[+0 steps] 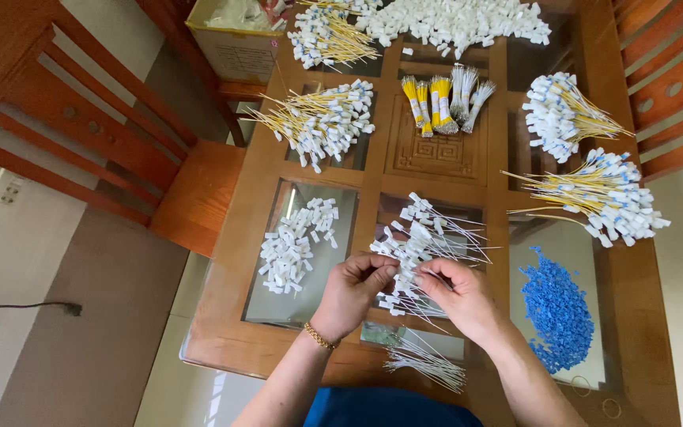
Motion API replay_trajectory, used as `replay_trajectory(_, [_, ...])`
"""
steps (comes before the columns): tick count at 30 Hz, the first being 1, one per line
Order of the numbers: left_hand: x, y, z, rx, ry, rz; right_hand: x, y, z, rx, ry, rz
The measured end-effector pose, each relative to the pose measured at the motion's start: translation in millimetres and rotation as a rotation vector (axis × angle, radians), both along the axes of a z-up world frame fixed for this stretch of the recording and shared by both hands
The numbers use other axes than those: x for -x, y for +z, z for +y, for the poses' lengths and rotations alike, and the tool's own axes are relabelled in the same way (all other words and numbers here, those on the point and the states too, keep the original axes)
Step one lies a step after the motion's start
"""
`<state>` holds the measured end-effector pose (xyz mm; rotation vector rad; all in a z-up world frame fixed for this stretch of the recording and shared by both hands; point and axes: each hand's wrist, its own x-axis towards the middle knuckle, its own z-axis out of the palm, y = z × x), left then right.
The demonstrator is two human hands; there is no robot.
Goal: The person repeatedly picks up small white cylindrical pieces and thin white sticks from a table and inserts the pieces onto the sticks. The person handles the items by hand, organizing them into bundles on the table surface.
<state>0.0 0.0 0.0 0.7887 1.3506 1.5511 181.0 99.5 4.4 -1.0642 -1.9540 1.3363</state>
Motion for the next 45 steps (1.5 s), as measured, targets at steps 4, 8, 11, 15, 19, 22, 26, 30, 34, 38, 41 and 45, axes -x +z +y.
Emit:
replay_trajectory(4, [-10.9,4.5,0.9,0.073,-0.029,-0.068,5.4,28.0,-5.3,-0.002,0.006,-0.034])
replay_trajectory(8, [-8.6,-0.2,2.4,0.123,-0.006,-0.191,3.9,28.0,-8.1,0.034,-0.030,-0.095])
replay_trajectory(11, [-0.9,-0.2,3.1,0.130,0.031,-0.322,0.7,22.6,-6.2,0.051,-0.051,-0.057])
replay_trajectory(15, [1.7,1.1,2.9,0.116,0.021,-0.511,1.0,25.8,-2.7,0.042,-0.035,0.003])
replay_trajectory(19, [1.7,0.9,4.4,0.117,-0.003,-0.557,3.2,23.2,-1.7,-0.036,-0.013,-0.018])
replay_trajectory(22, [2.7,-1.2,6.2,0.128,-0.024,-0.568,5.1,33.8,-2.7,-0.127,0.003,-0.091])
replay_trajectory(26, [5.4,-12.9,6.4,0.124,-0.022,-0.588,7.9,33.8,-2.6,-0.198,0.017,-0.077])
replay_trajectory(30, [3.9,-18.0,6.6,0.123,-0.035,-0.608,8.4,33.2,-1.8,-0.311,0.069,-0.084])
replay_trajectory(34, [2.4,-20.8,6.4,0.130,-0.056,-0.631,11.8,47.5,-2.3,-0.348,0.109,-0.098])
replay_trajectory(38, [4.9,-24.1,6.2,0.130,-0.031,-0.668,11.0,47.8,-1.8,-0.270,0.122,-0.113])
replay_trajectory(41, [7.1,-30.9,5.0,0.143,-0.023,-0.681,7.2,34.0,-1.1,-0.207,0.111,-0.172])
replay_trajectory(45, [3.4,-33.7,5.3,0.166,-0.032,-0.682,10.1,31.3,-2.4,-0.218,0.136,-0.266])
